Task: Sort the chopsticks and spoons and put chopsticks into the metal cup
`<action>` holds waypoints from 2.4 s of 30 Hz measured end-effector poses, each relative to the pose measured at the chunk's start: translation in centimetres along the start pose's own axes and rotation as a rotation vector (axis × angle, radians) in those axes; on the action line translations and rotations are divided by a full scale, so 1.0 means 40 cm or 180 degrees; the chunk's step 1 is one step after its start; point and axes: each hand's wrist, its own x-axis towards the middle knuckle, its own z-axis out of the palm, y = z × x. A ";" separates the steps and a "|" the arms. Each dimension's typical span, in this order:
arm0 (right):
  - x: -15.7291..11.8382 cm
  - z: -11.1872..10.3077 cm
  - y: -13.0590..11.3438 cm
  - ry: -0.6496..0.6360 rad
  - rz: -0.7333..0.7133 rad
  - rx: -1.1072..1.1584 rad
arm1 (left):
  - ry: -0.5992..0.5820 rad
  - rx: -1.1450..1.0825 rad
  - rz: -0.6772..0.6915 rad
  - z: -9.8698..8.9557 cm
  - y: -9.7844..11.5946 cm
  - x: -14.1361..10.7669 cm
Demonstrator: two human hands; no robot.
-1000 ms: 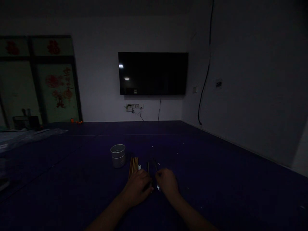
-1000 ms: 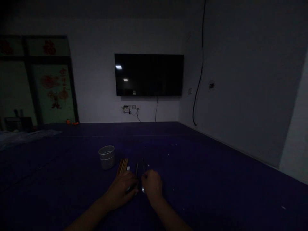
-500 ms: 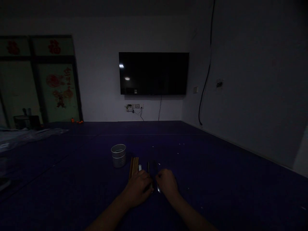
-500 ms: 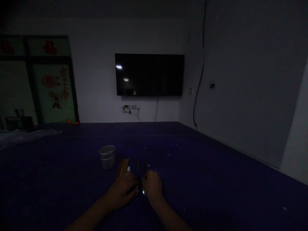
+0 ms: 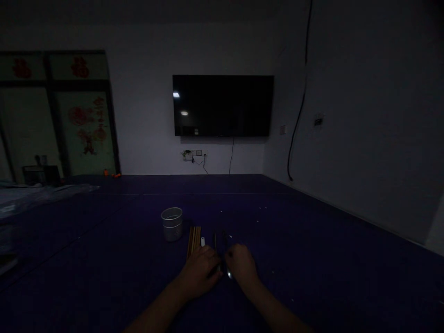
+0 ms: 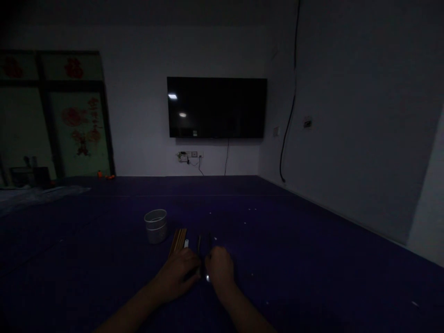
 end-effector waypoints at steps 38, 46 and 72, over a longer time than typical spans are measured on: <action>-0.008 -0.004 -0.008 -0.0171 -0.0229 0.0001 | -0.0063 0.0045 0.0002 0.000 0.003 -0.002; -0.010 -0.010 -0.012 -0.0189 -0.0241 -0.0007 | 0.0006 0.0031 0.0053 0.006 -0.001 -0.002; -0.030 -0.049 -0.018 -0.0132 -0.0314 0.0007 | 0.1868 0.1036 -0.1963 -0.076 -0.128 -0.035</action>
